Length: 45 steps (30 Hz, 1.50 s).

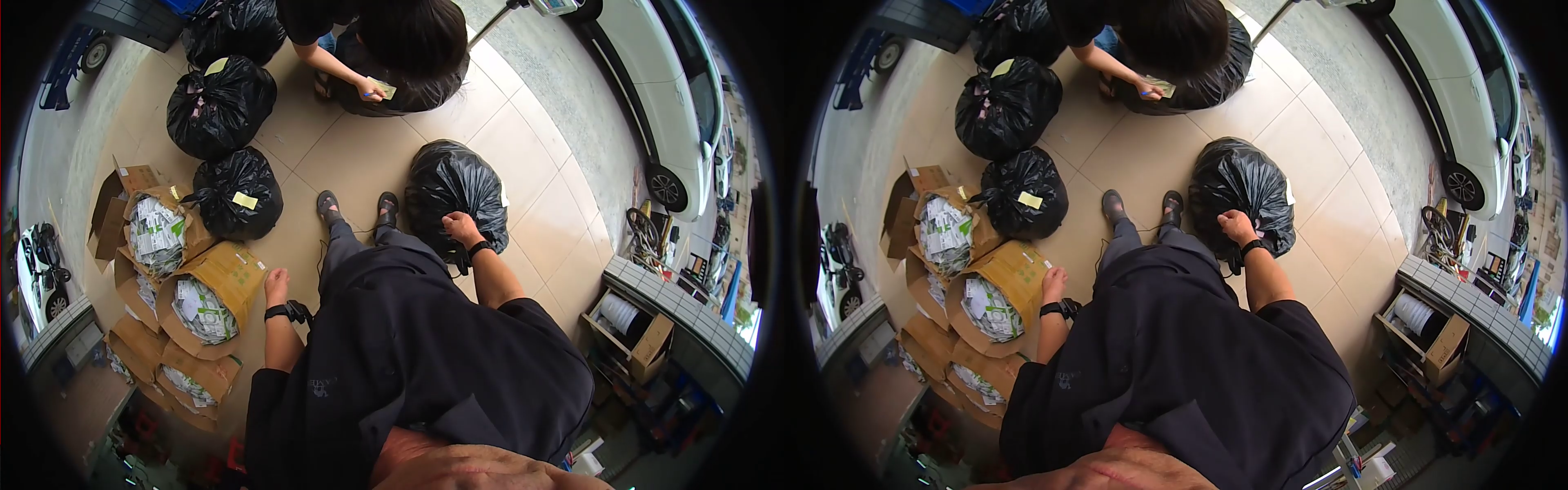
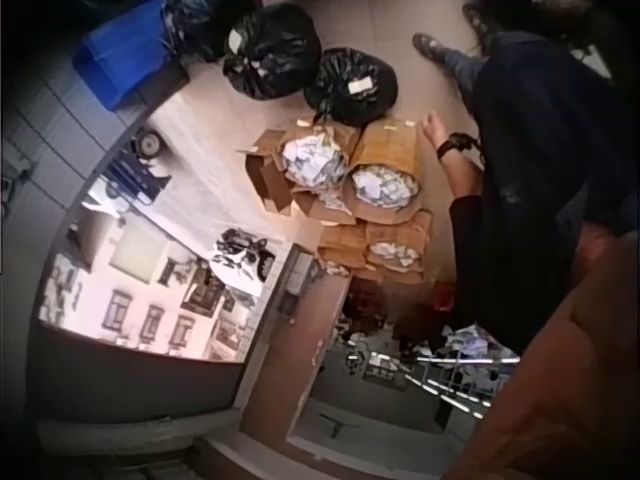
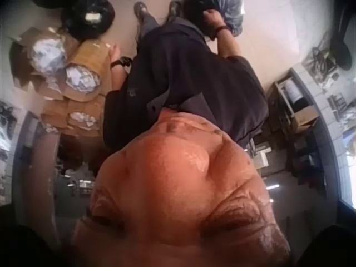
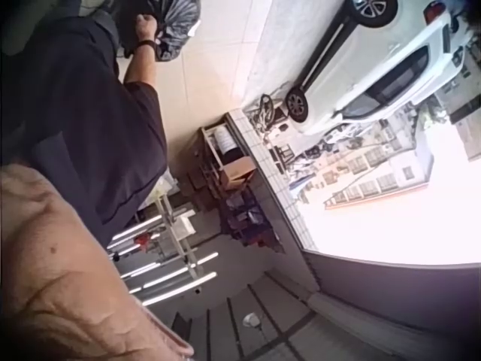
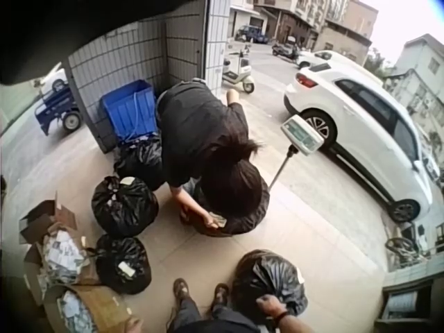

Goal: Folding paper boxes and then weighing large black bags filled with items on an electronic scale.

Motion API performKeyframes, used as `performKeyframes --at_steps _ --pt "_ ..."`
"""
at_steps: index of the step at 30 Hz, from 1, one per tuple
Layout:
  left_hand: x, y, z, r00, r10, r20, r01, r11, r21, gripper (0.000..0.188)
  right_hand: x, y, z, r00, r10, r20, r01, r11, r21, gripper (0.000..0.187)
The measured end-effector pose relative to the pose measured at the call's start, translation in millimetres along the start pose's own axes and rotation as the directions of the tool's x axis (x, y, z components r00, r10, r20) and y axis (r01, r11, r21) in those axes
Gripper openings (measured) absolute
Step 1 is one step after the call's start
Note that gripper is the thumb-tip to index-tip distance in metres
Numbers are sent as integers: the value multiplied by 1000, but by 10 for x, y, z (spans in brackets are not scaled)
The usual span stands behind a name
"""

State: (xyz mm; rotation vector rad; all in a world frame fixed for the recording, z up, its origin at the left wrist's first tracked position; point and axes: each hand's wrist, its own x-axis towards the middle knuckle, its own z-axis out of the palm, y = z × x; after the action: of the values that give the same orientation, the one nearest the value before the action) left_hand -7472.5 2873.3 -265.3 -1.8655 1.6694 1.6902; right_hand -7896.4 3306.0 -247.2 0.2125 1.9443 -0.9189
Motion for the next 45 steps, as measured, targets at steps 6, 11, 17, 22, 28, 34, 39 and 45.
performKeyframes --at_steps 6,11,17,22,28,34,39,45 --pt "50 -108 -37 1000 24 6 -24 1000 1 32 -37 40 33 1000 0 -8 0 1000 0 25" --pt "-6 -59 -23 1000 17 7 -17 1000 8 32 -41 80 54 1000 4 -6 -4 1000 -23 26" --pt "-37 -86 -36 1000 8 4 -8 1000 16 33 -65 108 70 1000 -8 -10 7 1000 -30 28" --pt "-99 -31 9 1000 -27 -6 27 1000 -11 39 -47 133 85 1000 -29 -9 28 999 -43 27" --pt "-148 9 24 999 -30 17 30 999 -24 38 43 223 79 1000 -19 6 19 999 -33 27" --pt "-130 -8 1 999 -38 -6 38 999 -30 37 116 241 117 999 -40 4 40 996 -77 27" --pt "-78 27 -47 998 -61 -18 61 998 5 36 120 77 180 1000 -5 13 6 999 -53 28" --pt "234 17 -186 999 -33 1 33 998 51 30 148 -283 240 998 9 -61 -19 986 -165 35"
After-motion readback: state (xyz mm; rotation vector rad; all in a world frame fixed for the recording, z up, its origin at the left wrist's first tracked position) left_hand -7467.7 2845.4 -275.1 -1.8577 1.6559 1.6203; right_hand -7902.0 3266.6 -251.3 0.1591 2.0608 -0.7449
